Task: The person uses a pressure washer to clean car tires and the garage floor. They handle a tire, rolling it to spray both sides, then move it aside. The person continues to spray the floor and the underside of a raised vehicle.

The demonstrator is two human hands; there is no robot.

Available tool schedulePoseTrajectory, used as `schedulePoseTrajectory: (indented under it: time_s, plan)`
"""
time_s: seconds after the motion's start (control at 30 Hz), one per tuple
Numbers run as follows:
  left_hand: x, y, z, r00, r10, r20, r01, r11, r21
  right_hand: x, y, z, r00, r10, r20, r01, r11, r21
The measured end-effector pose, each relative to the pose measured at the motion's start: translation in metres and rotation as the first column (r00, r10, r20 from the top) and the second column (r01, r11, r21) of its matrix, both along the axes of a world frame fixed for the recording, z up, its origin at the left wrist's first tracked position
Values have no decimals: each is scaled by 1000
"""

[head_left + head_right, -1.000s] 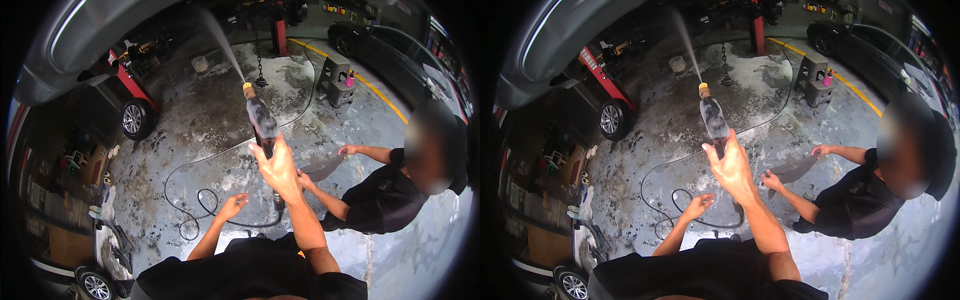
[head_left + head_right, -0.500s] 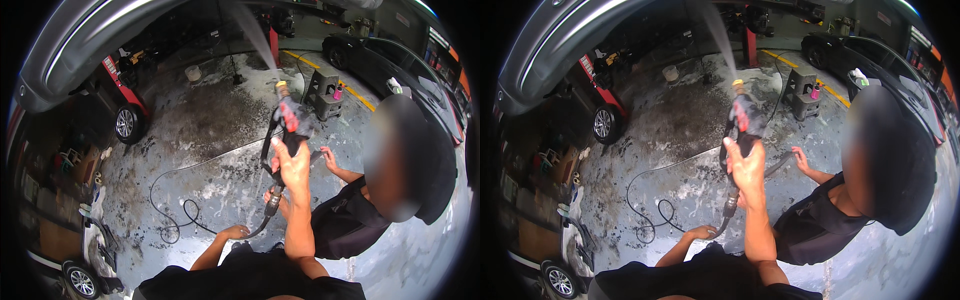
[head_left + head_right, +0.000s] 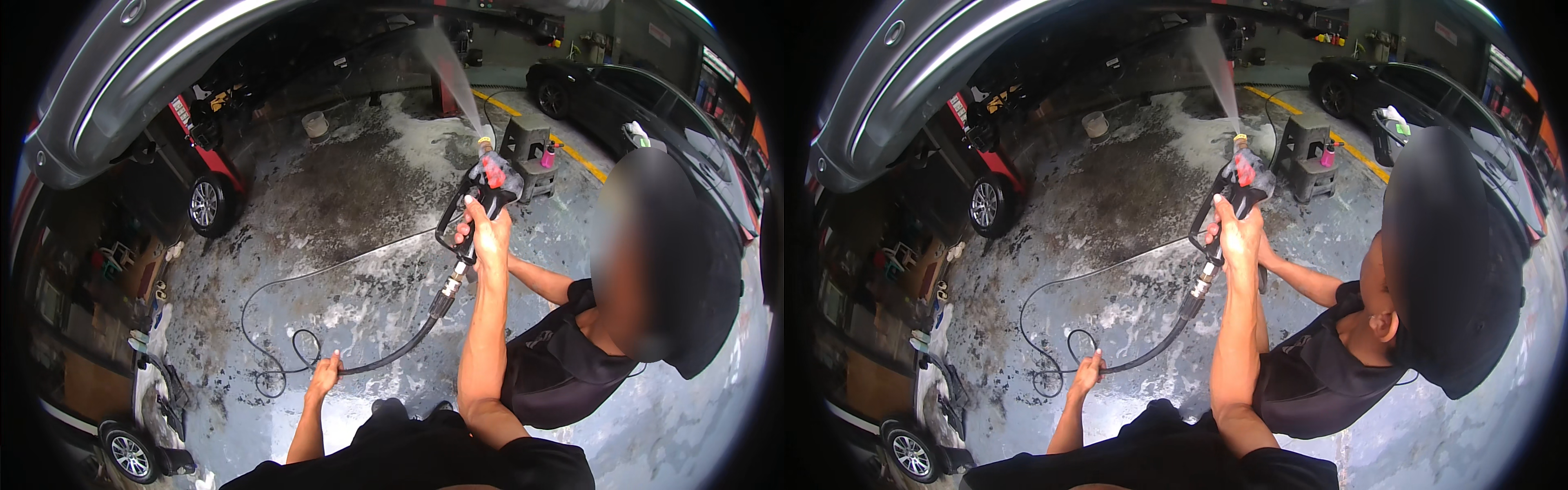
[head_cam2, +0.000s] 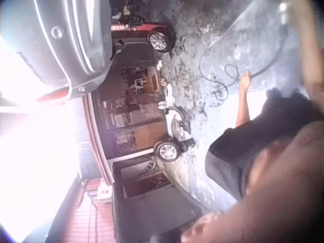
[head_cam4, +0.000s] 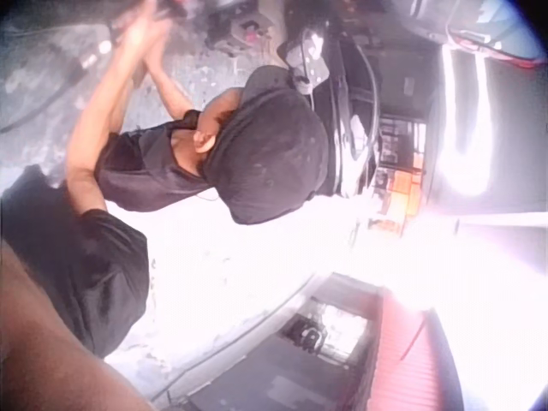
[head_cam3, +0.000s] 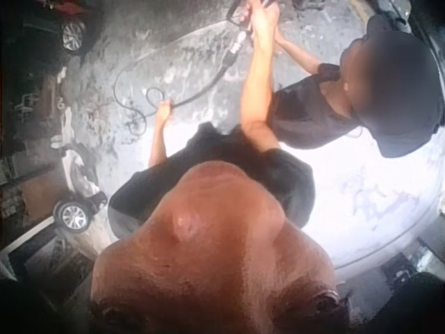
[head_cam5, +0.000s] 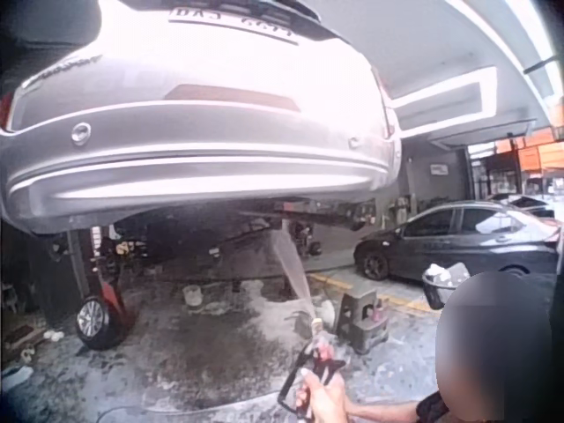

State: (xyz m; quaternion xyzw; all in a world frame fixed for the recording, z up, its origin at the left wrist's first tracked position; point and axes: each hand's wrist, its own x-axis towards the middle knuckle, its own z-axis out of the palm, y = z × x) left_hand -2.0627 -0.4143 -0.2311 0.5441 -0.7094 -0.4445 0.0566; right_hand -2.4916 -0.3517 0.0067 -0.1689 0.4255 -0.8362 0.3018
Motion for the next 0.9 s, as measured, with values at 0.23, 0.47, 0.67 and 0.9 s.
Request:
schedulePoseTrajectory:
  time_s: [0.23, 0.47, 0.67, 0.9]
  plan:
    - [-29, 36, 42, 998, -66, -4, 65, 997, -50, -20, 5, 17, 990, -52, -131, 62, 995, 72]
    - [-37, 43, 27, 897, -349, -272, 386, 917, 96, -43, 21, 17, 980, -20, -197, 31, 998, 55]
    - [-47, 36, 16, 966, -183, -181, 198, 978, 71, -25, 58, 14, 979, -147, -143, 132, 985, -112]
    - [-89, -2, 5, 940, -301, -159, 307, 952, 13, -51, 65, 5, 963, -169, -211, 151, 984, -97]
